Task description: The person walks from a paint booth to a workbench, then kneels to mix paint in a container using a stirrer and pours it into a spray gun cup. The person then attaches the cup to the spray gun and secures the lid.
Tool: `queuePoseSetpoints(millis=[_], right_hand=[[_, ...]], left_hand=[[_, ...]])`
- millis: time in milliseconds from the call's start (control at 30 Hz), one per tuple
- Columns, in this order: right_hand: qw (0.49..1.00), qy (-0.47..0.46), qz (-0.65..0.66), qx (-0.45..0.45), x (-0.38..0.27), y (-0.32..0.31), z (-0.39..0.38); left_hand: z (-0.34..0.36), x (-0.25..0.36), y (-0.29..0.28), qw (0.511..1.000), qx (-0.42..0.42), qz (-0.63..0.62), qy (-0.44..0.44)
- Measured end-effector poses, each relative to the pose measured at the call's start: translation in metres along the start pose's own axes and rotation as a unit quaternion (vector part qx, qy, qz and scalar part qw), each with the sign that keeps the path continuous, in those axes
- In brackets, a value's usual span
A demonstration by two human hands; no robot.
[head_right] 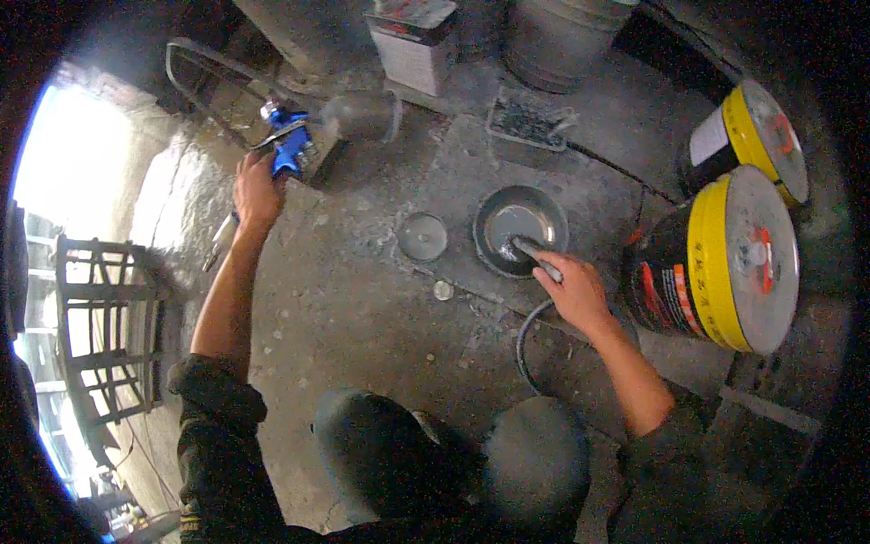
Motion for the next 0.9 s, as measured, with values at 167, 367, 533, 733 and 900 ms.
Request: queuePoseSetpoints(millis=[167, 367, 533, 733, 900], right_hand=[[0.999, -0.021, -0.016, 0.024, -0.003, 0.000, 0.000], [0.999, -0.021, -0.014, 0.038, 0.006, -0.007, -0.003], [1.000, -0.012, -0.005, 0.018, 0.013, -0.013, -0.006], [0.998, -0.048, 0.036, 0.035, 0.013, -0.019, -0.009], [0.999, -0.015, 0.032, 0.017, 0.014, -0.019, -0.005]], left_hand=[[0.003, 0.029, -0.049, 0.994, 0.008, 0.102, 0.028], [0.008, 0.051, -0.068, 0.990, 0.011, 0.137, 0.031], [0.015, 0.053, -0.085, 0.992, 0.004, 0.126, 0.021], [0.016, 0.056, -0.088, 0.988, 0.003, 0.153, 0.024], [0.012, 0.055, -0.089, 0.987, -0.011, 0.162, 0.020]])
Point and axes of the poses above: each hand's wrist, its own z-axis towards the middle knuckle, its own y-axis out of the palm, x = y × z, the point moved 10 cm from there along z, towards the middle knuckle, and after that the axes turned 14 degrees about z, right-handed, at the moved point
